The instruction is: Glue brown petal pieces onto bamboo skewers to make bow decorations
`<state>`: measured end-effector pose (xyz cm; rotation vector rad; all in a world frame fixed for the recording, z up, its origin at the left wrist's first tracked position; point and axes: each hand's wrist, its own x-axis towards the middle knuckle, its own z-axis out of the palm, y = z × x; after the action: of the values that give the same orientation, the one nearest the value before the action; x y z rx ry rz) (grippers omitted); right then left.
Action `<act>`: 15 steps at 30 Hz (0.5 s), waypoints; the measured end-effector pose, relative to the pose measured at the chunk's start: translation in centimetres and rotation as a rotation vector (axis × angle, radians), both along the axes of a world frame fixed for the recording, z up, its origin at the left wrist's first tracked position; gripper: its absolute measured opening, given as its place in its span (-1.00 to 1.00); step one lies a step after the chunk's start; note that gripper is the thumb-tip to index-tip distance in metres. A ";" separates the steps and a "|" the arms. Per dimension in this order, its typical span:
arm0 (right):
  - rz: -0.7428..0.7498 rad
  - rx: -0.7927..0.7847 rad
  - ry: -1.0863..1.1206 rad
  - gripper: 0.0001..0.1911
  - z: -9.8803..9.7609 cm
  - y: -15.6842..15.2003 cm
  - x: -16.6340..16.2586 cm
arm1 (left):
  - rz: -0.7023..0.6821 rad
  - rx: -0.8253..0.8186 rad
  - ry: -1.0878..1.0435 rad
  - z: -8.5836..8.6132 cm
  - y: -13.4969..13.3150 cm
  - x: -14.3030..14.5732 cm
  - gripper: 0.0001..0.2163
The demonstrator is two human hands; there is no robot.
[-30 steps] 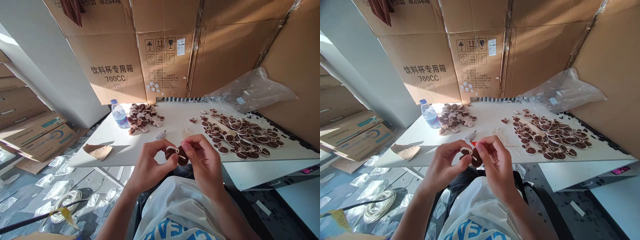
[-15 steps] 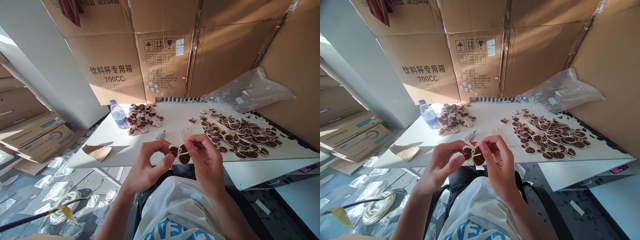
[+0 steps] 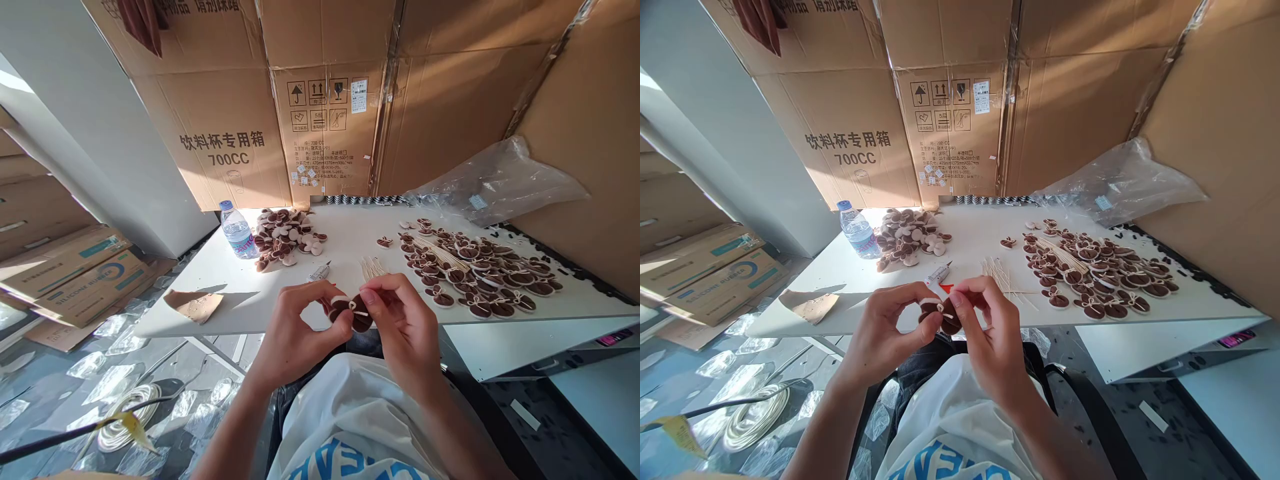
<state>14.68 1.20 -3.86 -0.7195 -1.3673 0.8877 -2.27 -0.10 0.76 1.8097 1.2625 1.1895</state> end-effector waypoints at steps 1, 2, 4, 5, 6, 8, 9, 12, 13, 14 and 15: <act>0.009 -0.004 0.004 -0.90 -0.1 0.0 0.0 | 0.007 0.002 -0.009 0.0 0.0 0.1 -0.92; 0.018 -0.010 0.008 -0.90 -0.1 -0.1 -0.1 | 0.012 0.006 -0.018 -0.1 0.0 0.1 -0.91; 0.035 -0.031 0.009 -0.88 -0.2 -0.2 0.0 | 0.025 0.015 -0.031 -0.2 0.0 0.2 -0.91; 0.047 -0.046 0.005 -0.88 -0.2 -0.2 0.1 | 0.034 0.019 -0.037 -0.3 0.0 0.2 -0.91; 0.065 -0.064 -0.006 -0.86 -0.1 -0.2 0.2 | 0.047 0.024 -0.042 -0.4 0.1 0.2 -0.92; 0.120 -0.109 -0.039 -0.83 0.0 -0.2 0.5 | 0.072 0.030 -0.050 -0.5 0.2 0.0 -0.94; 0.153 -0.126 -0.046 -0.83 0.0 -0.1 0.7 | 0.078 0.031 -0.055 -0.6 0.3 0.0 -0.95; 0.224 -0.148 0.017 -0.87 0.0 0.1 0.9 | 0.042 0.005 -0.110 -1.0 0.4 -0.1 -0.95; 0.230 -0.145 0.058 -0.88 0.0 0.1 0.9 | 0.014 -0.016 -0.153 -1.1 0.5 -0.1 -0.94; 0.227 -0.135 0.098 -0.89 -0.1 0.2 0.7 | -0.017 -0.043 -0.210 -1.2 0.5 -0.1 -0.93; 0.216 -0.123 0.130 -0.90 -0.2 0.2 0.6 | -0.048 -0.074 -0.273 -1.3 0.5 -0.1 -0.93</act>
<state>15.24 1.36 -4.02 -0.6029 -1.2980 1.1777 -2.35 0.40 -0.56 1.5550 1.0861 1.2954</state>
